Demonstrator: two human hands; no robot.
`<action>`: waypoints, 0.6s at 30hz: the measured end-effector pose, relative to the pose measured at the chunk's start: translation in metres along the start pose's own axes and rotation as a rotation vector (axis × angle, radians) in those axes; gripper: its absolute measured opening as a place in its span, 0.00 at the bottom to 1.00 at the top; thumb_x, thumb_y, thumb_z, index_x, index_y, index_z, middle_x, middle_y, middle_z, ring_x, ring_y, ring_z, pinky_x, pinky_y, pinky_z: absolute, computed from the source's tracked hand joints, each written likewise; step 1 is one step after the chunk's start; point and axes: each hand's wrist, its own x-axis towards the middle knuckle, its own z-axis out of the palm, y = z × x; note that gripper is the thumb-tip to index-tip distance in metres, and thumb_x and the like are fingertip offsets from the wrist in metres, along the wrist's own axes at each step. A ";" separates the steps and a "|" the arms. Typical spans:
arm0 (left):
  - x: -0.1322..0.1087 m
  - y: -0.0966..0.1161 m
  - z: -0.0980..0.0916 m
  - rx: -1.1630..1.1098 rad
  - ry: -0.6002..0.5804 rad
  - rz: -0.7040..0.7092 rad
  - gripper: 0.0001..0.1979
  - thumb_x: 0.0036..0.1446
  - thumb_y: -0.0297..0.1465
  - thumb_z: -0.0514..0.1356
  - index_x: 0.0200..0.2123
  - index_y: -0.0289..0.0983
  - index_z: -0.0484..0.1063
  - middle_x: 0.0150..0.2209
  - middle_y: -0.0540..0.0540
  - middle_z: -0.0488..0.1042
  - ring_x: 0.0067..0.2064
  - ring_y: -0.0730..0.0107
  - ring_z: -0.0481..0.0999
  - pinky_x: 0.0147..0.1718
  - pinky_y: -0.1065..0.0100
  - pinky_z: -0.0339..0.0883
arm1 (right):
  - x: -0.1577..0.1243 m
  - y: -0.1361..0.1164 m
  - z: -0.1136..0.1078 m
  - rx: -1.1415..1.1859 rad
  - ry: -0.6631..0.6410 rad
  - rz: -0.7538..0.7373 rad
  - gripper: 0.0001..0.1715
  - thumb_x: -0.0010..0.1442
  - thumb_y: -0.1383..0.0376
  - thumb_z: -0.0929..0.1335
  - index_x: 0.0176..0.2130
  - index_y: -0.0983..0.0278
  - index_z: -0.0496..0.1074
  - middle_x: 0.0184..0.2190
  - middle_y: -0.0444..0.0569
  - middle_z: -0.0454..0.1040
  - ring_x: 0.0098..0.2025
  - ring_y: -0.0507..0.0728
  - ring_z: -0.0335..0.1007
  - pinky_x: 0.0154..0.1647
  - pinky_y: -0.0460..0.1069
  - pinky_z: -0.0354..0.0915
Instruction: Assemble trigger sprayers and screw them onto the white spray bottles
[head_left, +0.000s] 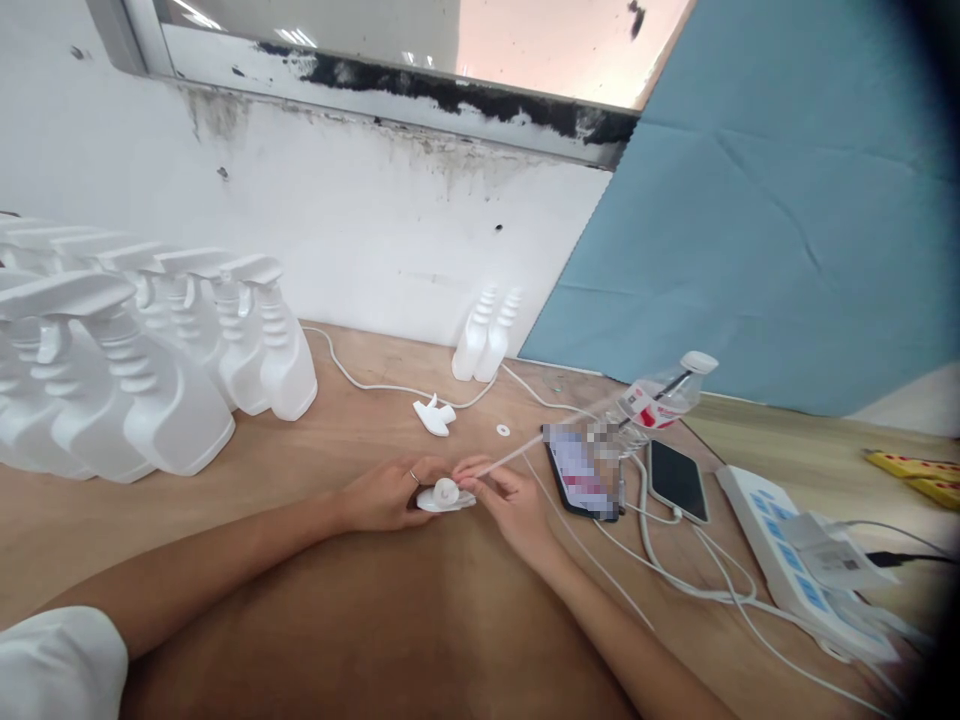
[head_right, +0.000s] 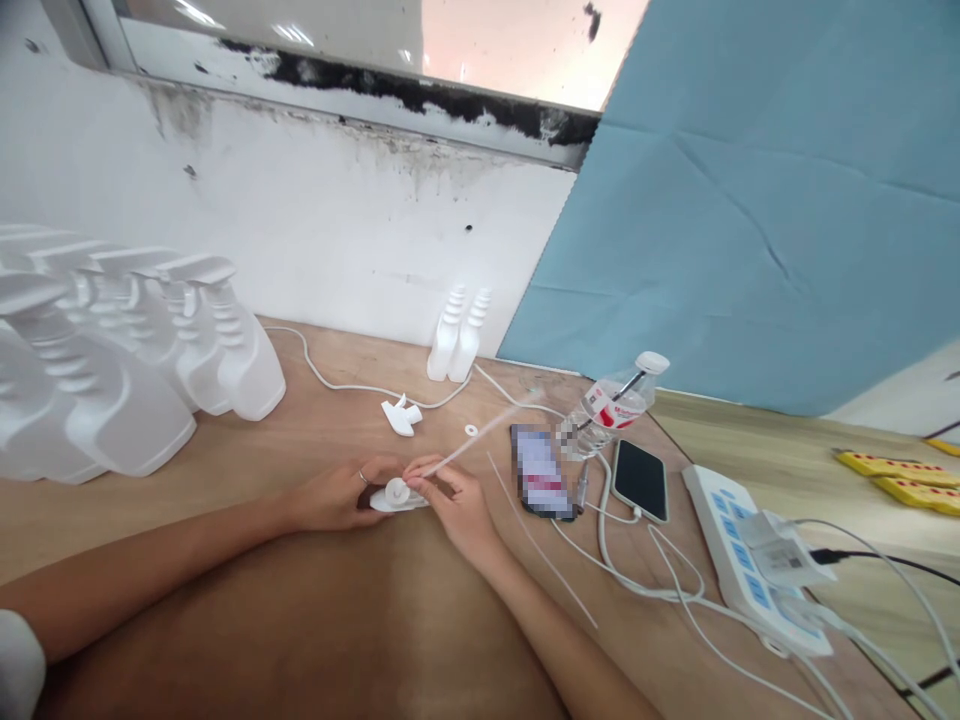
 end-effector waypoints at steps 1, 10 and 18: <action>0.000 0.001 0.000 -0.009 0.003 -0.002 0.22 0.55 0.27 0.58 0.53 0.40 0.62 0.51 0.46 0.72 0.49 0.62 0.73 0.46 0.67 0.66 | -0.001 0.000 0.002 -0.012 0.000 -0.007 0.09 0.59 0.60 0.69 0.30 0.61 0.77 0.34 0.47 0.78 0.39 0.56 0.74 0.42 0.50 0.68; 0.002 0.001 -0.001 -0.044 -0.022 -0.054 0.24 0.54 0.28 0.59 0.55 0.42 0.62 0.52 0.48 0.72 0.51 0.62 0.72 0.48 0.67 0.65 | -0.004 0.000 0.003 -0.098 -0.043 -0.020 0.10 0.62 0.61 0.66 0.33 0.62 0.75 0.35 0.48 0.78 0.40 0.56 0.75 0.43 0.50 0.68; 0.002 -0.009 0.008 0.012 -0.014 -0.051 0.16 0.54 0.30 0.60 0.47 0.40 0.66 0.45 0.46 0.75 0.46 0.63 0.74 0.46 0.66 0.66 | 0.000 0.005 0.013 -0.366 -0.046 -0.144 0.10 0.65 0.61 0.63 0.33 0.61 0.68 0.30 0.46 0.71 0.35 0.55 0.68 0.38 0.49 0.64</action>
